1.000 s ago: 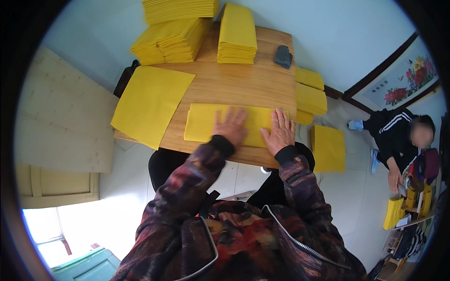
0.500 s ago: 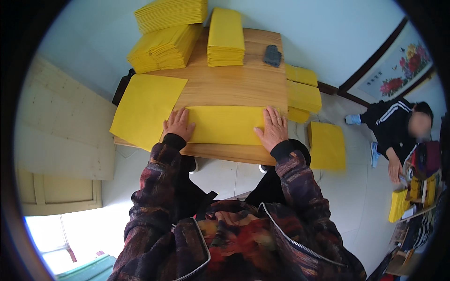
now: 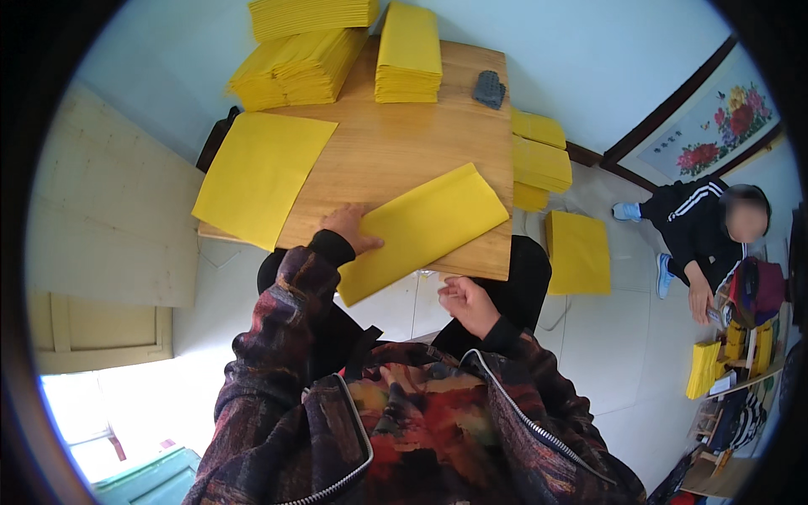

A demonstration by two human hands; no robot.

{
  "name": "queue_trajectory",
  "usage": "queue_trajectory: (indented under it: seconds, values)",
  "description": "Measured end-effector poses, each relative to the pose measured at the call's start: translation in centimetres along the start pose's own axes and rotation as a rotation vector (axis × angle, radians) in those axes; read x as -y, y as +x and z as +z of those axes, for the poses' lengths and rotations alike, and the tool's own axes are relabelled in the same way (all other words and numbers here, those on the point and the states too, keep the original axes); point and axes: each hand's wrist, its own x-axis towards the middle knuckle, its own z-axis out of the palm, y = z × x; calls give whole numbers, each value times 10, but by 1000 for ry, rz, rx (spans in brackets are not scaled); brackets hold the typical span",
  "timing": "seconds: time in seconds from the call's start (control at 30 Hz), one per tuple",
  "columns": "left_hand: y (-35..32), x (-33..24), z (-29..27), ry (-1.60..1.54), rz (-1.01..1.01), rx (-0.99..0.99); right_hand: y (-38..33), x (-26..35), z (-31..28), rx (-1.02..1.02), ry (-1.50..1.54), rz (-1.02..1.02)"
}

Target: The person folds yellow paper sheets on a wooden table, repeatedly folding each sheet in half and stacking the finished pieces. The person handles the sheets one at a time, aligning edges and pressing creases before placing them into a growing stack.

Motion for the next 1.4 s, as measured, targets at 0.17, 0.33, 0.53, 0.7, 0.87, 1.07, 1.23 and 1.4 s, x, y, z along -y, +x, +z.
queue_trajectory:
  seconds: [0.17, 0.33, 0.53, 0.7, 0.87, 1.07, 1.23, 1.4]
  values:
    - [-24, 0, 13, -268, 48, 118, 19, -4, 18, 127, 622, 148]
    - [-23, 6, 26, -656, 9, 281, 27, -3, 39, -79, 740, 199]
    - [-37, 15, 55, -1345, 254, 328, 15, 25, 37, -181, 364, -90]
    - [-39, -8, 7, -1462, 516, 145, 20, 108, 5, -134, -84, -482]
    - [-42, -35, -87, -1231, 701, -218, 36, 191, -20, -161, -349, -736]
    - [-24, -44, -97, -1242, 709, -160, 61, 182, -25, -46, -115, -792]
    - [1, -41, -55, -1293, 513, -22, 82, 139, -25, -66, -21, -511]
    - [12, -35, -53, -1265, 605, 53, 82, 145, -29, -22, -71, -611]
